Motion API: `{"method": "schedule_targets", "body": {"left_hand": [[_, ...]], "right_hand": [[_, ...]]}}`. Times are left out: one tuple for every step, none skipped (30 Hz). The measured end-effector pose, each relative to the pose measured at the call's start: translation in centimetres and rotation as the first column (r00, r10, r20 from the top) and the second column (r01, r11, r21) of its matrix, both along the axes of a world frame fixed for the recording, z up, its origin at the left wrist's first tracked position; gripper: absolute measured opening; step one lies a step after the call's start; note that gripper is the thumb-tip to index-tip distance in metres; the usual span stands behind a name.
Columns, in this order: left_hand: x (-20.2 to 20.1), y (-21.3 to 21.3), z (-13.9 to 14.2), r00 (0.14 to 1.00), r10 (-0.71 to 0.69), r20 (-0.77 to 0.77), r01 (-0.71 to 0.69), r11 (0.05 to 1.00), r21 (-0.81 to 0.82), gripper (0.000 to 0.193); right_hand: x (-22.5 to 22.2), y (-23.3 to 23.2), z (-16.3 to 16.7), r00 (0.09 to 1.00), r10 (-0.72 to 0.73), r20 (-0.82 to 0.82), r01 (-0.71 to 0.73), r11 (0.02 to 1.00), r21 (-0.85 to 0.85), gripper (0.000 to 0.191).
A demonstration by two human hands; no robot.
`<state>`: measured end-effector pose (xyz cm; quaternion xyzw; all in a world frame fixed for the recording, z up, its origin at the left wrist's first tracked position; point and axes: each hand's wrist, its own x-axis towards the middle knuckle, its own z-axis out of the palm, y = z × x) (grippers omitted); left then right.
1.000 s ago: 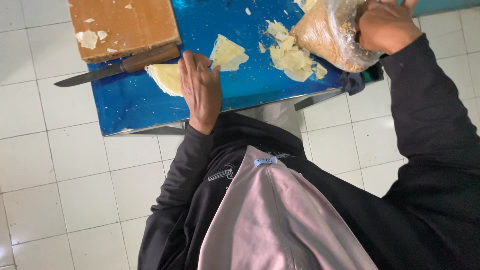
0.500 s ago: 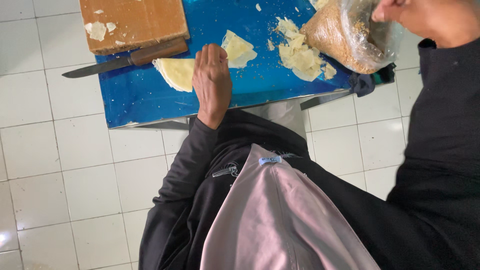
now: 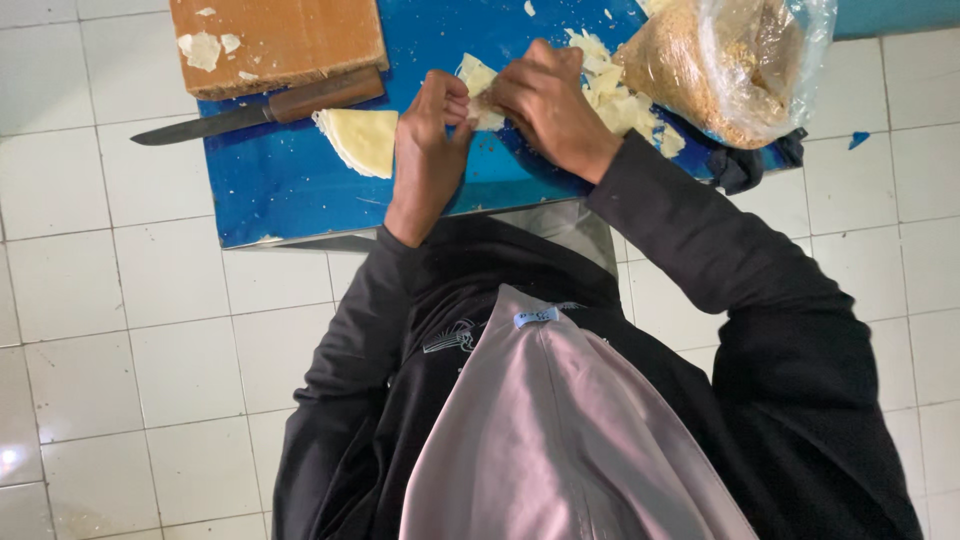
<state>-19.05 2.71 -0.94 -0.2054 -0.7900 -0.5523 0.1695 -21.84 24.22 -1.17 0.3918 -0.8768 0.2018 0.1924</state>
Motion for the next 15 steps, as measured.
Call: {"method": "schedule_targets", "body": {"left_hand": [[0.0,-0.3,0.1,0.999,-0.026,-0.018,0.025,0.999,-0.039,0.041],[-0.1,-0.6,0.2,0.999,-0.037,-0.023,0.036,0.998,-0.06,0.043],[-0.1,-0.8,0.2,0.999,-0.048,-0.027,0.045,0.996,-0.082,0.046],[-0.1,-1.0,0.1,0.998,-0.057,-0.03,0.054,0.993,-0.103,0.048],[-0.2,-1.0,0.0,0.998,-0.045,-0.045,0.038,0.99,-0.136,0.046],[-0.3,-1.1,-0.2,0.998,-0.034,-0.062,0.023,0.985,-0.17,0.045],[-0.2,-1.1,-0.4,0.997,-0.023,-0.077,0.007,0.979,-0.205,0.043],[-0.3,-1.1,-0.7,0.995,-0.014,-0.103,-0.01,0.974,-0.224,0.04],[-0.3,-1.0,-0.8,0.991,-0.007,-0.132,-0.026,0.969,-0.245,0.038],[-0.3,-0.9,-1.0,0.987,-0.002,-0.16,-0.041,0.963,-0.266,0.035],[-0.3,-0.9,-1.2,0.988,-0.005,-0.156,-0.035,0.967,-0.254,0.033],[-0.3,-0.9,-1.3,0.988,-0.008,-0.153,-0.03,0.97,-0.241,0.032],[-0.3,-0.9,-1.3,0.989,-0.012,-0.149,-0.023,0.973,-0.228,0.03],[-0.3,-0.9,-1.4,0.993,-0.018,-0.114,-0.004,0.982,-0.191,0.029],[-0.3,-0.9,-1.4,0.997,-0.022,-0.08,0.01,0.988,-0.152,0.029]], "right_hand": [[0.3,0.3,0.2,1.0,-0.019,-0.021,0.02,0.998,0.051,0.021],[0.6,0.7,0.4,0.998,-0.036,-0.046,0.04,0.994,0.101,0.032],[1.0,0.9,0.5,0.996,-0.05,-0.07,0.06,0.987,0.149,0.043],[1.4,1.2,0.4,0.989,-0.077,-0.123,0.104,0.966,0.238,0.047],[1.8,1.4,0.4,0.979,-0.098,-0.181,0.153,0.935,0.321,0.05],[2.3,1.6,0.3,0.964,-0.114,-0.24,0.205,0.895,0.396,0.054],[2.8,1.9,0.3,0.955,-0.119,-0.272,0.231,0.872,0.431,0.052],[3.3,2.1,0.2,0.945,-0.12,-0.304,0.257,0.847,0.466,0.051],[3.7,2.4,0.3,0.933,-0.122,-0.337,0.287,0.82,0.496,0.05],[3.9,2.6,0.3,0.931,-0.117,-0.347,0.286,0.824,0.489,0.044],[4.1,2.8,0.5,0.928,-0.11,-0.357,0.284,0.829,0.482,0.039],[4.3,2.9,0.7,0.924,-0.103,-0.368,0.282,0.833,0.475,0.033],[4.4,2.9,0.8,0.946,-0.143,-0.292,0.258,0.877,0.406,0.031],[4.6,2.9,0.9,0.962,-0.175,-0.21,0.238,0.912,0.333,0.03],[4.7,2.7,1.0,0.973,-0.195,-0.126,0.222,0.941,0.255,0.031]]}}
